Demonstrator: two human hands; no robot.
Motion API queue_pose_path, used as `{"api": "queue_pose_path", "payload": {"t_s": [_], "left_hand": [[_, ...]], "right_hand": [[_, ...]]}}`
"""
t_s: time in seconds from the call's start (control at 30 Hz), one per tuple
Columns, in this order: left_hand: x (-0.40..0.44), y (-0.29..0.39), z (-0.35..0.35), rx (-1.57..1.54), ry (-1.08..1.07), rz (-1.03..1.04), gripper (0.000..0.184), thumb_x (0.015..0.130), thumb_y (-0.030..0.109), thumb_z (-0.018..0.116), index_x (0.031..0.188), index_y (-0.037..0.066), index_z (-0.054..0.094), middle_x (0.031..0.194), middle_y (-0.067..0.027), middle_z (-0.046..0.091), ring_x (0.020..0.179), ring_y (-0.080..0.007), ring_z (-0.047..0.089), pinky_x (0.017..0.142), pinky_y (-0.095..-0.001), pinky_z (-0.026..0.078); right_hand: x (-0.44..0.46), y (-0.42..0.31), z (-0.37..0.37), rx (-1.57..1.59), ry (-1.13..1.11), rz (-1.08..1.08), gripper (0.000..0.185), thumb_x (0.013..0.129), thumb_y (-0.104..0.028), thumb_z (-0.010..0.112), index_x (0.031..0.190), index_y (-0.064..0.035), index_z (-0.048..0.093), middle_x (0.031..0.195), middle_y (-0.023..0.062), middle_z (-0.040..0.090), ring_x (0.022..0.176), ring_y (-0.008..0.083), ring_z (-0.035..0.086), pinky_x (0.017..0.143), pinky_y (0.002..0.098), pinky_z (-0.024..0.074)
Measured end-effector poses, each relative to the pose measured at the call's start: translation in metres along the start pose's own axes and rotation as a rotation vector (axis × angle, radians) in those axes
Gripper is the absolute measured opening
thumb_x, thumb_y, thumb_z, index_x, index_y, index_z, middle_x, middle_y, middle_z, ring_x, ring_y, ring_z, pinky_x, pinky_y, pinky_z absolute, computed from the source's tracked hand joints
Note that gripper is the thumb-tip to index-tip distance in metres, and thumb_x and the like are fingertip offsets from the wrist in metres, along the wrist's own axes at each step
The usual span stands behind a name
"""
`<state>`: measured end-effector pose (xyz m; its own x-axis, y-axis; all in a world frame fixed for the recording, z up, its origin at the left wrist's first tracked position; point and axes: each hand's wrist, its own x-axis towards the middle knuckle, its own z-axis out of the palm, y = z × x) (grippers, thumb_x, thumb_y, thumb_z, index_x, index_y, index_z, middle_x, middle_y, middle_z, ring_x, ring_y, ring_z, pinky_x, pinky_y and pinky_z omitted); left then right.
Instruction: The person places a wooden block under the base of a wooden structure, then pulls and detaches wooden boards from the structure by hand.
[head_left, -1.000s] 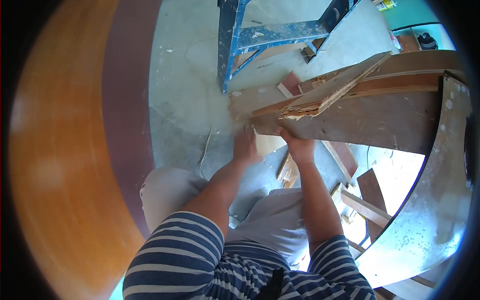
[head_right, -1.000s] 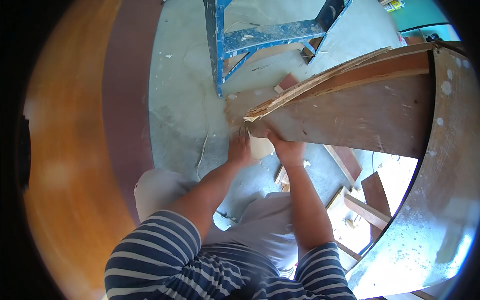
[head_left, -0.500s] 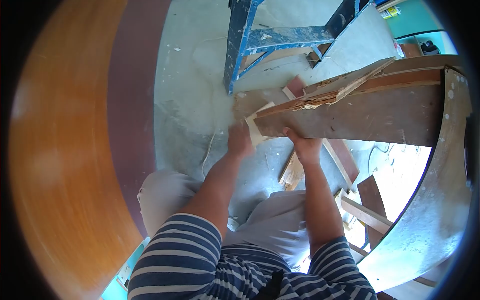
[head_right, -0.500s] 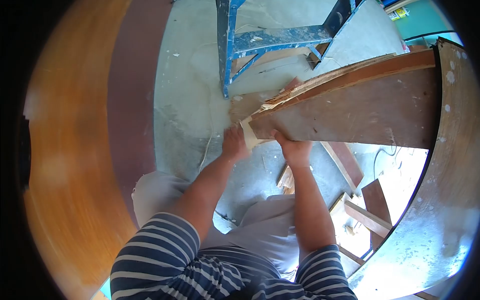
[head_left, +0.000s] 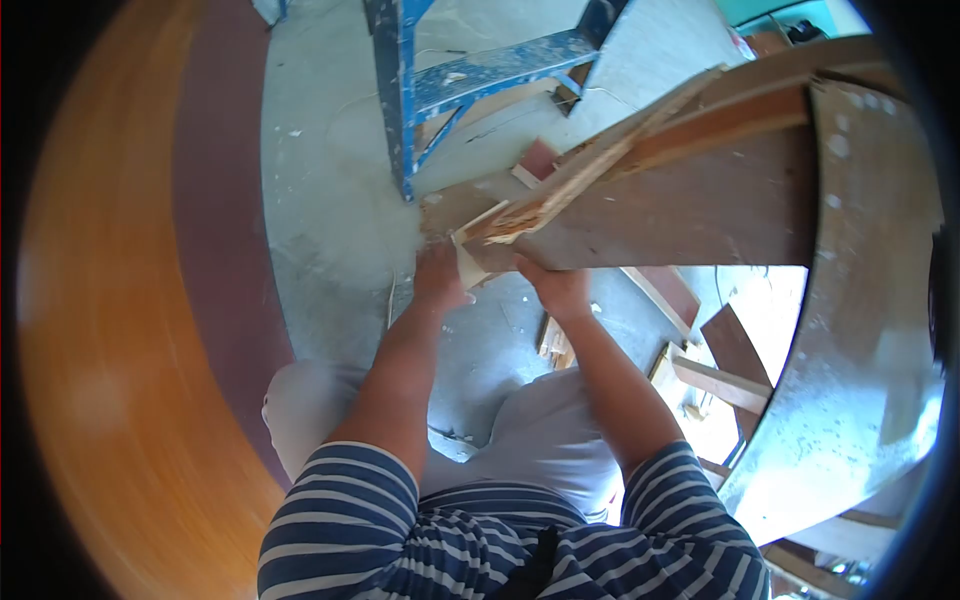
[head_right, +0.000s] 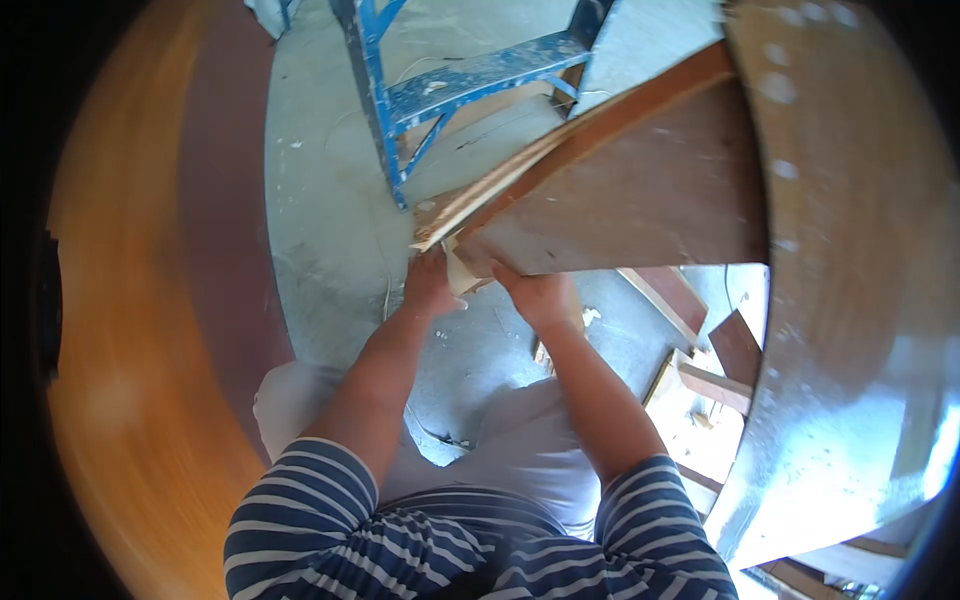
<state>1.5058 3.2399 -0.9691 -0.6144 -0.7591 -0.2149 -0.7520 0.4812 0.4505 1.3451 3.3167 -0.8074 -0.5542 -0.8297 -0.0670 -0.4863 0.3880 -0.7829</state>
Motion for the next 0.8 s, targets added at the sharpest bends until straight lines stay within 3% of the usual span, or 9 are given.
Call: {"api": "queue_pose_path", "payload": {"t_s": [0.07, 0.17, 0.27, 0.37, 0.43, 0.53, 0.57, 0.67, 0.8], "left_hand": [[-0.003, 0.012, -0.031, 0.092, -0.168, -0.057, 0.135, 0.044, 0.051, 0.088, 0.146, 0.0, 0.016, 0.143, -0.0219, 0.033, 0.132, -0.038, 0.035, 0.108, -0.0514, 0.03], [0.007, 0.035, -0.076, -0.043, -0.26, -0.102, 0.129, 0.051, 0.048, 0.088, 0.147, 0.001, 0.014, 0.148, -0.0211, 0.028, 0.135, -0.0346, 0.033, 0.109, -0.0503, 0.03], [0.021, 0.056, -0.132, -0.235, -0.398, 0.005, 0.126, 0.052, 0.048, 0.088, 0.145, -0.001, 0.019, 0.145, -0.0235, 0.033, 0.133, -0.0335, 0.038, 0.108, -0.0423, 0.034], [0.022, 0.06, -0.142, -0.322, -0.22, 0.088, 0.122, 0.052, 0.046, 0.088, 0.142, -0.004, 0.024, 0.141, -0.0246, 0.039, 0.129, -0.0335, 0.042, 0.107, -0.0364, 0.036], [0.028, 0.051, -0.131, -0.489, -0.229, 0.154, 0.12, 0.052, 0.045, 0.089, 0.141, -0.005, 0.025, 0.14, -0.0248, 0.039, 0.13, -0.0342, 0.041, 0.106, -0.0376, 0.036], [0.02, 0.061, -0.143, -0.515, -0.129, 0.212, 0.117, 0.052, 0.043, 0.089, 0.138, -0.006, 0.027, 0.137, -0.025, 0.042, 0.129, -0.0352, 0.042, 0.105, -0.0386, 0.037], [0.014, 0.068, -0.146, -0.492, -0.079, 0.224, 0.115, 0.053, 0.043, 0.089, 0.137, -0.007, 0.028, 0.135, -0.0251, 0.043, 0.128, -0.0355, 0.043, 0.105, -0.0387, 0.038], [0.013, 0.085, -0.144, -0.537, -0.043, 0.217, 0.1, 0.051, 0.031, 0.092, 0.129, -0.002, 0.039, 0.131, -0.0209, 0.046, 0.121, -0.0325, 0.048, 0.1, -0.0397, 0.041], [0.015, 0.092, -0.142, -0.48, 0.052, 0.204, 0.099, 0.051, 0.034, 0.091, 0.126, -0.003, 0.039, 0.126, -0.0228, 0.048, 0.118, -0.0345, 0.05, 0.097, -0.0405, 0.043]], "right_hand": [[-0.003, -0.003, -0.002, 0.023, -0.019, 0.022, 0.044, 0.071, -0.021, 0.078, 0.107, 0.0005, 0.064, 0.103, 0.0147, 0.067, 0.095, 0.0286, 0.063, 0.085, 0.0366, 0.0478], [-0.007, -0.037, -0.017, 0.025, -0.05, 0.092, 0.048, 0.071, -0.026, 0.078, 0.11, -0.0018, 0.064, 0.105, 0.0161, 0.067, 0.098, 0.0303, 0.062, 0.086, 0.0376, 0.0473], [-0.015, -0.075, -0.041, -0.006, -0.084, 0.237, 0.052, 0.071, -0.03, 0.076, 0.113, -0.0031, 0.064, 0.107, 0.0178, 0.066, 0.101, 0.0311, 0.062, 0.087, 0.0377, 0.0467], [-0.017, -0.082, -0.053, -0.033, -0.162, 0.224, 0.053, 0.07, -0.031, 0.076, 0.114, -0.0036, 0.063, 0.11, 0.0183, 0.065, 0.103, 0.0309, 0.062, 0.089, 0.0375, 0.0462], [-0.016, -0.074, -0.061, -0.098, -0.247, 0.162, 0.054, 0.07, -0.029, 0.076, 0.116, -0.0046, 0.062, 0.112, 0.0169, 0.065, 0.105, 0.0294, 0.061, 0.09, 0.0382, 0.046], [0.015, 0.013, -0.072, -0.035, -0.216, 0.224, 0.058, 0.07, -0.026, 0.076, 0.122, -0.0062, 0.059, 0.116, 0.0162, 0.064, 0.108, 0.0293, 0.059, 0.091, 0.0391, 0.0462], [0.026, 0.023, -0.09, 0.039, 0.015, 0.376, 0.064, 0.07, -0.024, 0.077, 0.126, -0.0041, 0.054, 0.119, 0.0177, 0.062, 0.111, 0.0313, 0.058, 0.093, 0.0401, 0.0456], [0.059, 0.051, -0.153, 0.004, 0.515, 0.503, 0.064, 0.07, -0.025, 0.077, 0.126, -0.0039, 0.054, 0.119, 0.0178, 0.062, 0.11, 0.0314, 0.058, 0.093, 0.0402, 0.0457], [0.077, 0.074, -0.189, 0.018, 0.621, 0.602, 0.064, 0.071, -0.026, 0.077, 0.126, -0.0035, 0.054, 0.118, 0.0179, 0.062, 0.11, 0.0315, 0.058, 0.092, 0.0403, 0.0457]]}}
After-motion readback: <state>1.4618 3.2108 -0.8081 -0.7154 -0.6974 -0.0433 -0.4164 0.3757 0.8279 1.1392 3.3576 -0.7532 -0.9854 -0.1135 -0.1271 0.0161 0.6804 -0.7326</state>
